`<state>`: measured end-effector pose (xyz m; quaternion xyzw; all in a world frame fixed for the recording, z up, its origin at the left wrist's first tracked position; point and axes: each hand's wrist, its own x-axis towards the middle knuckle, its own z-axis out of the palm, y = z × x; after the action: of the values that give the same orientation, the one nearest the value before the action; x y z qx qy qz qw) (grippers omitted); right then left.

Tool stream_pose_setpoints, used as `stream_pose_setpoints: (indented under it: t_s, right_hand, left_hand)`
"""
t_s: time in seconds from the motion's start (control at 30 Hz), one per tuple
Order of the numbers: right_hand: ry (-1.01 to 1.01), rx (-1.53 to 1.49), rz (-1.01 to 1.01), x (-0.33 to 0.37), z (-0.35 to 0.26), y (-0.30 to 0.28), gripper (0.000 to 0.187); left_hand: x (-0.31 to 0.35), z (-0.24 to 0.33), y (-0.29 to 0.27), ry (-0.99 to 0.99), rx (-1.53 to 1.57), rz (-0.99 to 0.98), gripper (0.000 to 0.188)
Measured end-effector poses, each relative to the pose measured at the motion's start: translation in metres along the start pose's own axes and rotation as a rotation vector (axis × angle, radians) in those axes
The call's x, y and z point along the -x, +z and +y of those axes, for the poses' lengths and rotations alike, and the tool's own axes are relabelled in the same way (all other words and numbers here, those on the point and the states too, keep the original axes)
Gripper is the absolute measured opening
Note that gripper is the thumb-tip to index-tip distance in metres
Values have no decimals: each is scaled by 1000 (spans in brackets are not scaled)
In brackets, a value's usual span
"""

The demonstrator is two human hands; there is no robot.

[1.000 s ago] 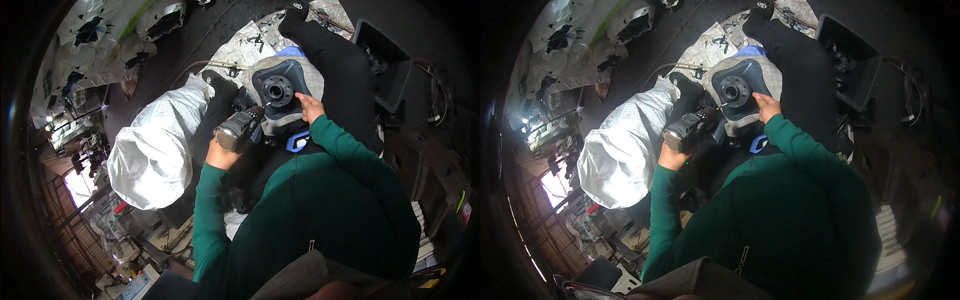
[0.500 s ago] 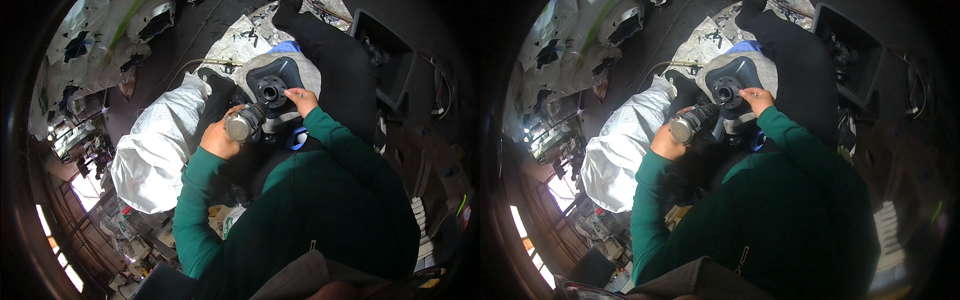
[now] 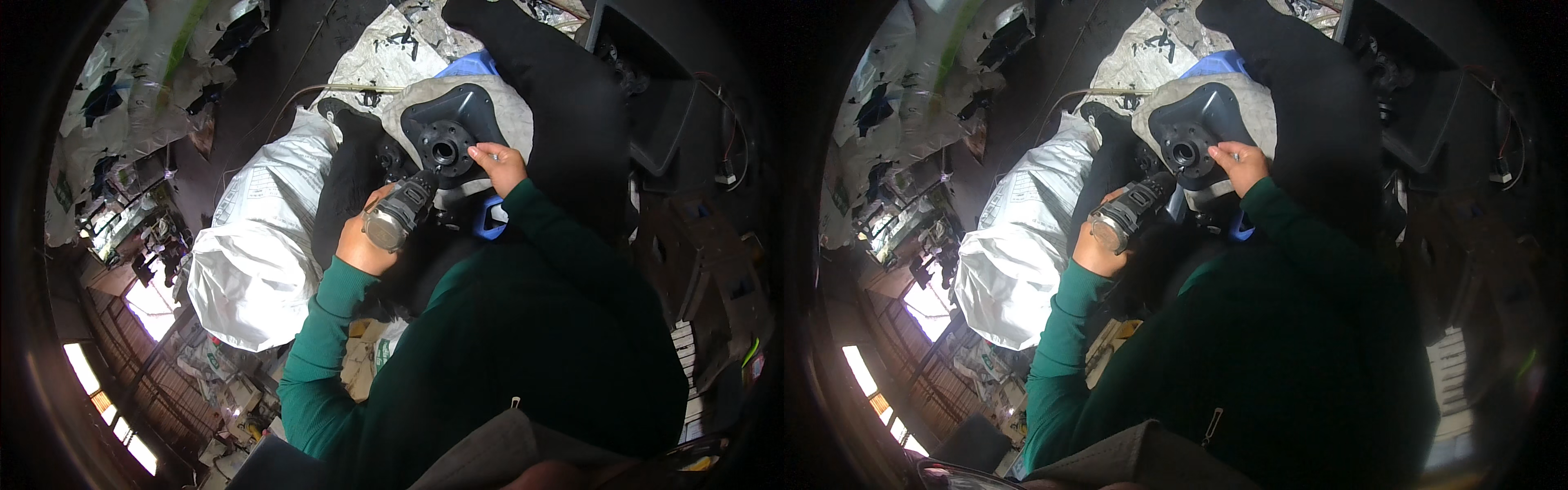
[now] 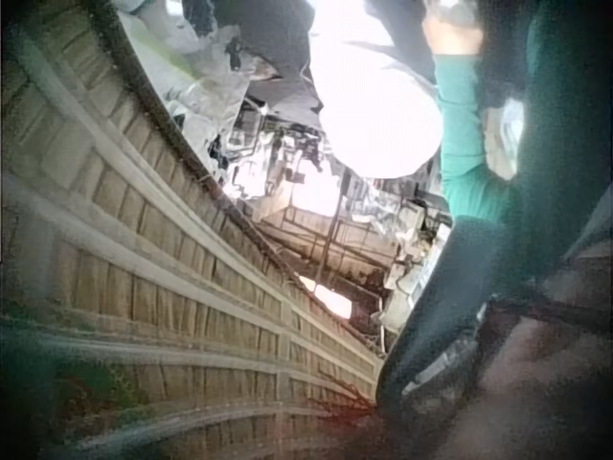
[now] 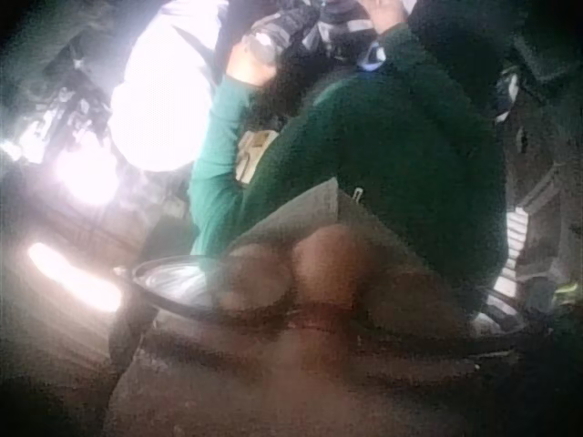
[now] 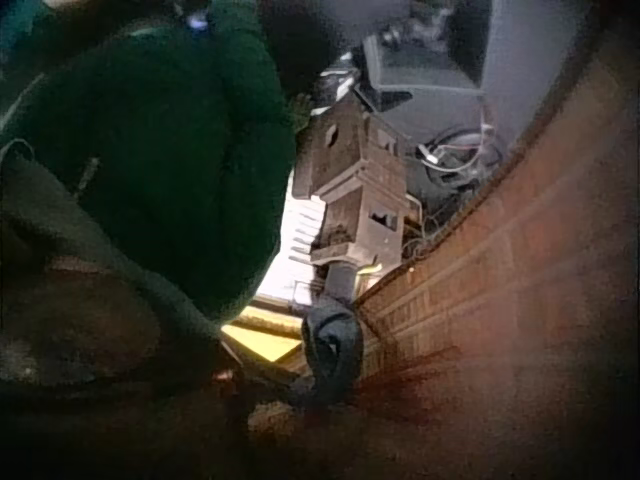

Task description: The person sits on the floor and uses a cordless drill to fasten screws into a black mechanical housing. They repeatedly pick up screws, align them with holes, and drive them in, occasionally pausing to adjust the part or retrieve more screws from a nearby container.

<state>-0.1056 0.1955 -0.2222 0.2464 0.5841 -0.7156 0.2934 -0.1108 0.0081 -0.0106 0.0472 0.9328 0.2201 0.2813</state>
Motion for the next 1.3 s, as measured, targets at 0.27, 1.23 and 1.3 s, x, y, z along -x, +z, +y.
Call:
stream_pose_setpoints:
  t_s: [0.27, 1.23, 1.3]
  right_hand:
    - [-95, 101, 8, -6, 10, -3, 41]
    - [110, -969, -704, 75, -44, -20, 42]
    - [110, -968, -696, 76, -46, -19, 42]
  left_hand:
    - [10, -10, 16, -120, 20, 10, 55]
    - [111, 44, 51, 175, 306, 242, 52]
    - [112, 43, 49, 142, 292, 232, 52]
